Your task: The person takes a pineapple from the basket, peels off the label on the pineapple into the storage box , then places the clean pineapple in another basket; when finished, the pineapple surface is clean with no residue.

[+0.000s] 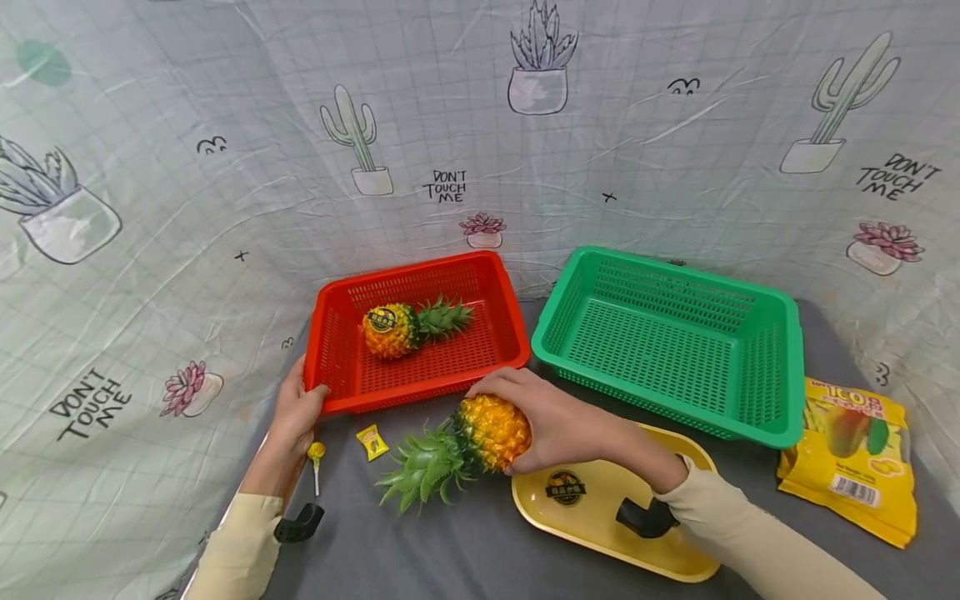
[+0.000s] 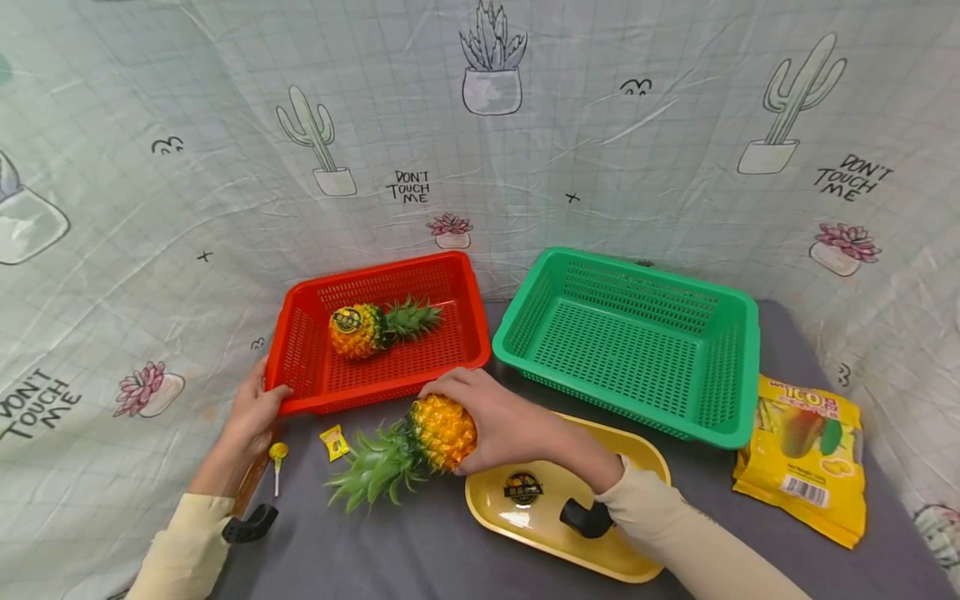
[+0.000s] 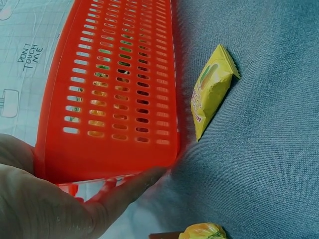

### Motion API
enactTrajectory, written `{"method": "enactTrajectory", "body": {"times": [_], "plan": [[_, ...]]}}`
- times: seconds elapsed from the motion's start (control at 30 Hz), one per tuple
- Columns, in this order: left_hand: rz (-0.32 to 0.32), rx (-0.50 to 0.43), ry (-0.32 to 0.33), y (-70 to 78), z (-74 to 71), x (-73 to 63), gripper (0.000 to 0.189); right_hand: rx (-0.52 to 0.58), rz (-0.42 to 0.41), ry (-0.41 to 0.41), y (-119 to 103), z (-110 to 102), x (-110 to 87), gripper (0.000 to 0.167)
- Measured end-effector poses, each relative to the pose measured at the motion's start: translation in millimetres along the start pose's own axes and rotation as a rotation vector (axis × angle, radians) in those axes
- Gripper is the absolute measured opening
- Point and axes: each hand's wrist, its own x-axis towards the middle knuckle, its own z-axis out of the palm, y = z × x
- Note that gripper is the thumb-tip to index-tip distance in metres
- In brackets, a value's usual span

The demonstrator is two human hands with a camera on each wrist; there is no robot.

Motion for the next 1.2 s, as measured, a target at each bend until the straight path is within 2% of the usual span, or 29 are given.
{"method": "enactTrajectory", "body": {"times": [0.27, 0.47, 0.67, 0.93, 1.2], "plan": [[0.009, -0.013, -0.009, -0.5, -0.7, 0.5, 0.076, 0.039, 0.059, 0.077, -1, -29, -26.1, 0.093], [0.011, -0.041, 0.006, -1.3, 0.3, -0.4, 0.077, 0.002, 0.077, 0.142, 0, -53, -41.2, 0.092], [0.026, -0.027, 0.003, -2.2, 1.4, -0.7, 0.077, -0.019, 0.113, 0.176, 4, -77, -53.4, 0.093], [0.02, -0.026, 0.005, -1.8, 3.4, -1.0, 0.078, -0.029, 0.2, 0.238, 23, -108, -67.5, 0.094], [0.02, -0.048, -0.003, -2.0, 2.2, -1.4, 0.077, 0.034, 0.287, 0.318, 36, -123, -77.0, 0.095]]}}
